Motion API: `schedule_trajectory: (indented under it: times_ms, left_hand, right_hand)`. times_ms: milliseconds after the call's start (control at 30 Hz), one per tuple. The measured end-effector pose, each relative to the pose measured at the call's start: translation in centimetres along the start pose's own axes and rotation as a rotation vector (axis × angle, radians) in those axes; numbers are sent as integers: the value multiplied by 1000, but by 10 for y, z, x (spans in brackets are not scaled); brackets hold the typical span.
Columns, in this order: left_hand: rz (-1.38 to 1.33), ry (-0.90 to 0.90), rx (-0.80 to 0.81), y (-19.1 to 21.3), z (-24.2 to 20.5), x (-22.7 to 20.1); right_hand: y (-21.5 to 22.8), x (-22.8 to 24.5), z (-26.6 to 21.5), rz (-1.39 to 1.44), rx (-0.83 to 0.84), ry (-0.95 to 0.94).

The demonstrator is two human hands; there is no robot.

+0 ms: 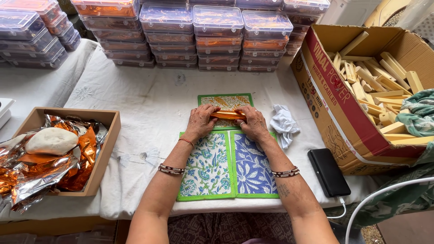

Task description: The person wipes a wooden stick with a white cloth and places it on a patterned mat. They then pick up a piece of dough wrapped in foil, unwrap it, and place it on the mat before picking up another wooden stick to wipe.

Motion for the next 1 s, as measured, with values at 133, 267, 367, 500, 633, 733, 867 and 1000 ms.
schedule_trajectory:
  times_ms: [133, 267, 367, 500, 633, 733, 867, 1000]
  left_hand:
    - [-101, 107, 29, 6, -1, 3]
    - [-33, 72, -5, 0, 0, 7]
    - [-15, -14, -97, 2, -1, 4]
    - [-24, -37, -98, -10, -2, 12]
    - [-56, 1, -17, 14, 0, -12]
    - [12, -61, -55, 6, -2, -4]
    - [-21, -60, -85, 14, -3, -8]
    - [-72, -22, -92, 13, -4, -3]
  right_hand:
    - [-2, -9, 3, 51, 39, -96]
    - [-10, -19, 3, 35, 68, -173]
    - [-16, -26, 4, 35, -5, -77]
    - [-2, -9, 2, 70, -43, -37]
    - [-3, -3, 1, 27, 20, -35]
    - [-7, -7, 2, 16, 1, -25]
    - [-6, -9, 1, 22, -8, -8]
    - [-15, -25, 3, 95, 43, -137]
Point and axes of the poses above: each hand's wrist, its own z-axis towards the middle knuckle, its own y-axis out of the back of the hand, x = y × z, the point moved 7 cm from there along z, towards the middle knuckle, and after that the axes turned 6 degrees about -y, right-handed, at the moved point
